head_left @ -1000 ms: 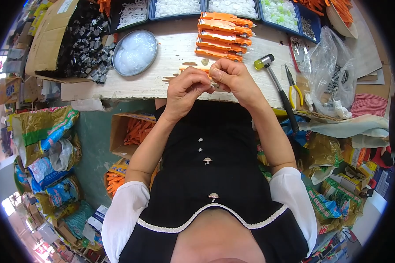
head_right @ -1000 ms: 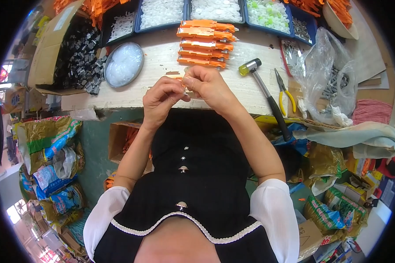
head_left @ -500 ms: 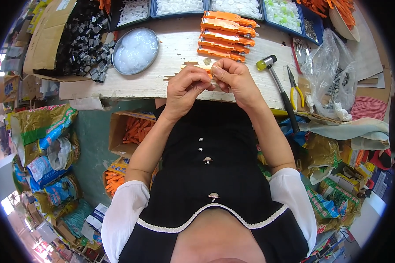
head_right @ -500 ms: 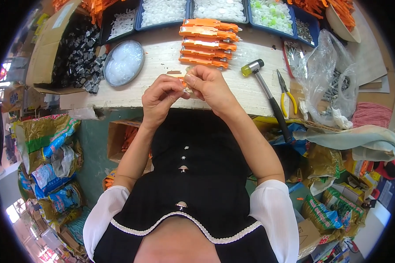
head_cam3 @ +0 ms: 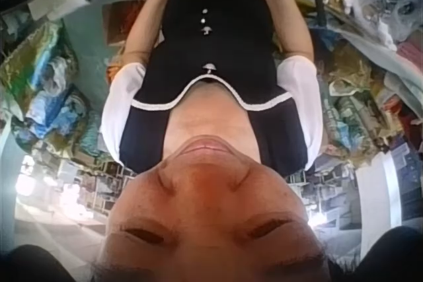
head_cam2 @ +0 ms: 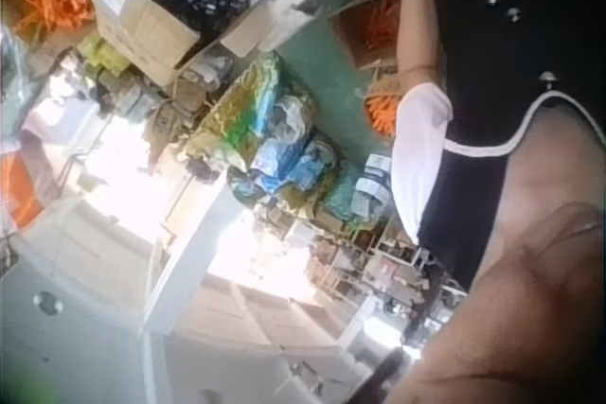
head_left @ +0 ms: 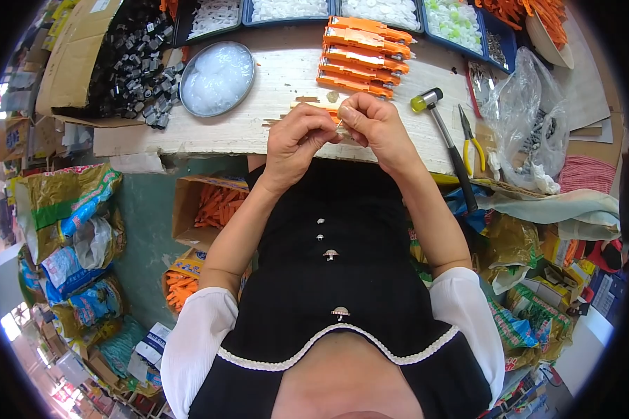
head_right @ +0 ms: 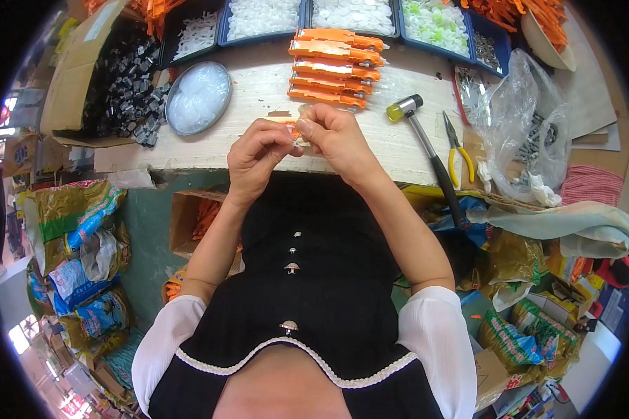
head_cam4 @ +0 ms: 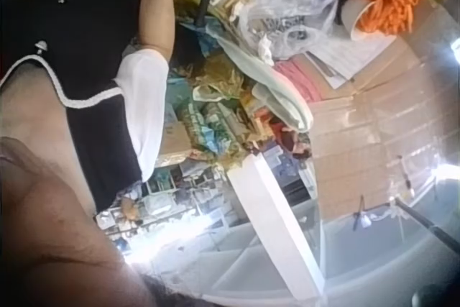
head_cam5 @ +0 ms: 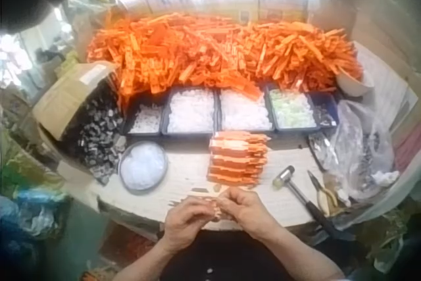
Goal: Assemble plastic toy components by adding internal parts and trimming with pliers at a factory workstation.
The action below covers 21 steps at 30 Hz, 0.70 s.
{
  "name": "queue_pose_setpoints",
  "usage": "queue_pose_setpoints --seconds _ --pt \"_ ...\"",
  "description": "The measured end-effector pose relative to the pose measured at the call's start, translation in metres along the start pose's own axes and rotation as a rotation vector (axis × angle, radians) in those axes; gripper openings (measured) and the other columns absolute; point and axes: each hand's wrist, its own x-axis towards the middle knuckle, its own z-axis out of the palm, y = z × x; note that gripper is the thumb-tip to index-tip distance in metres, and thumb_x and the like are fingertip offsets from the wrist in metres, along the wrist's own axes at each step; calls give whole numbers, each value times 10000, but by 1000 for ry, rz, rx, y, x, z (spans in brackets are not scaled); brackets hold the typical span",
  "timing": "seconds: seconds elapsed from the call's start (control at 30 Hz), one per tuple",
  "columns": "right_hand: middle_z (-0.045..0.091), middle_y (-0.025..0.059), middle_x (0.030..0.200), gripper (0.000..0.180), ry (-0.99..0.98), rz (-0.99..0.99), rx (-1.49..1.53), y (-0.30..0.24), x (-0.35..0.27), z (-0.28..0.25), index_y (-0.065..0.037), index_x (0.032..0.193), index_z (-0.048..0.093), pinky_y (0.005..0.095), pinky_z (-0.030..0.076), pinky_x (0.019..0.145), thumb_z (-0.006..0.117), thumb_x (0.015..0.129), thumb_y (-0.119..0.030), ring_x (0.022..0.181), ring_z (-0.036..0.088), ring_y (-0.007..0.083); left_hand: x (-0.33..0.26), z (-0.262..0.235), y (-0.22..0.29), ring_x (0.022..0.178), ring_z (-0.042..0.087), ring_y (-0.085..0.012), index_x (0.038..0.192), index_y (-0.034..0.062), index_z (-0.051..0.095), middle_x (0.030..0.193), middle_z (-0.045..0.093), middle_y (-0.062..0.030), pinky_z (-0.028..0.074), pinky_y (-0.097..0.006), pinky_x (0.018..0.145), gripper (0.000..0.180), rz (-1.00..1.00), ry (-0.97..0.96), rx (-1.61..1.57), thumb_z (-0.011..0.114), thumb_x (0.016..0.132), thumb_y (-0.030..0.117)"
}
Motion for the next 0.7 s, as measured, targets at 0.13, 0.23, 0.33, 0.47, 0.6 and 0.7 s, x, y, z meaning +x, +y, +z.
queue_pose_setpoints --seconds 0.13,0.23,0.33,0.47,0.6,0.7 --pt "463 -55 651 122 -9 10 -32 -1 -1 2 -59 749 527 173 310 487 555 849 -123 547 363 25 0 0 1 768 598 -174 854 -33 562 889 517 -89 543 -278 693 76 -11 4 -26 555 789 -72" --pt "463 -53 643 122 -1 16 8 0 0 0 -58 751 528 170 302 477 555 850 -125 537 362 24 0 0 1 763 602 -179 853 -33 563 891 518 -89 541 -277 689 76 -15 -2 -22 555 790 -73" --pt "463 -53 637 120 11 11 52 -2 -1 0 -61 753 530 167 294 466 557 850 -128 528 364 22 0 1 0 770 600 -181 854 -33 563 891 518 -90 545 -281 694 78 -35 3 -90 555 788 -74" --pt "461 -55 632 117 0 -1 47 0 0 1 -69 755 531 165 287 457 559 849 -132 524 368 18 0 0 0 781 598 -185 854 -33 562 891 516 -92 550 -290 701 82 -42 7 -106 554 786 -79" --pt "462 -52 635 117 -12 24 59 0 -1 0 -70 753 530 165 286 456 557 850 -129 521 366 20 -1 1 -1 782 598 -187 854 -34 560 892 518 -91 550 -291 702 87 3 -6 -43 553 783 -84" --pt "479 -52 630 122 -81 50 21 3 -1 -3 -67 808 547 165 283 462 558 859 -176 513 388 26 -2 1 -1 781 599 -188 856 -35 558 892 519 -90 550 -291 700 91 -9 -8 -23 554 781 -85"
